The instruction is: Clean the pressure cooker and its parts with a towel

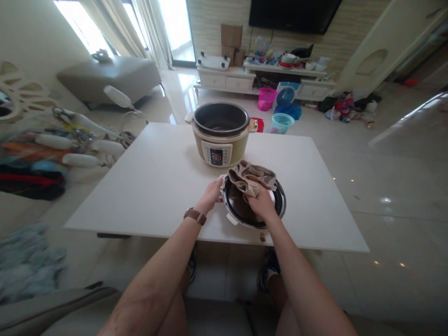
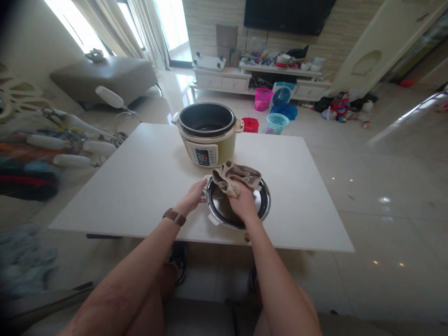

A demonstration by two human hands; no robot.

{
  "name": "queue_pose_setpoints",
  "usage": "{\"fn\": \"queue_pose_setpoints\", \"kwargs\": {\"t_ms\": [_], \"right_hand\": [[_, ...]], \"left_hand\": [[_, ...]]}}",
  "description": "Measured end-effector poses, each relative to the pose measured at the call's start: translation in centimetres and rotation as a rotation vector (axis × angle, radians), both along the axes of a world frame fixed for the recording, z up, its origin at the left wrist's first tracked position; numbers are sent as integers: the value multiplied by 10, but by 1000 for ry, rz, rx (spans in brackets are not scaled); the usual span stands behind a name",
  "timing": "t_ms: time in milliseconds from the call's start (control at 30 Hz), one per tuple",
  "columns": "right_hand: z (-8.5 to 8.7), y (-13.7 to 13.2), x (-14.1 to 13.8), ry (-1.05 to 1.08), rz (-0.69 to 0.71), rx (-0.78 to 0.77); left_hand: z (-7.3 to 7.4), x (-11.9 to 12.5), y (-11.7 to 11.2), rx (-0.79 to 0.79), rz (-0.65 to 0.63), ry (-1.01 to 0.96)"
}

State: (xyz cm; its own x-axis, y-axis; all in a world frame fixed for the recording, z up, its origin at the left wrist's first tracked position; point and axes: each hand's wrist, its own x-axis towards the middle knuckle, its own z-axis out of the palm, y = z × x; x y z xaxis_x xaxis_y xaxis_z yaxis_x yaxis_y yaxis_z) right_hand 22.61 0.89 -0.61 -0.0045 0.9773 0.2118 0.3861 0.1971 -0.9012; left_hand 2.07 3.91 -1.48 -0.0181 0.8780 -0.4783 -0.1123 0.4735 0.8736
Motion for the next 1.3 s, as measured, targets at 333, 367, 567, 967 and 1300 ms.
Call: {"fn": "queue_pose_setpoints", "kwargs": {"t_ms": [333, 367, 567, 967, 1300], "right_hand": [[8, -9, 7, -594, 38, -228], [12, -9, 8, -600, 38, -283], [19, -13, 31, -176, 222, -418], [16, 3, 77, 669, -520, 215], [13, -16, 66, -565, -3, -144]], "left_hand": [[-11, 20, -3, -39, -99, -51], [-12, 20, -2, -40, -94, -41], [-12, 20, -3, -30, -114, -39], [-5, 24, -4, -63, -63, 30], [-4, 32, -3, -10, -83, 122]]}}
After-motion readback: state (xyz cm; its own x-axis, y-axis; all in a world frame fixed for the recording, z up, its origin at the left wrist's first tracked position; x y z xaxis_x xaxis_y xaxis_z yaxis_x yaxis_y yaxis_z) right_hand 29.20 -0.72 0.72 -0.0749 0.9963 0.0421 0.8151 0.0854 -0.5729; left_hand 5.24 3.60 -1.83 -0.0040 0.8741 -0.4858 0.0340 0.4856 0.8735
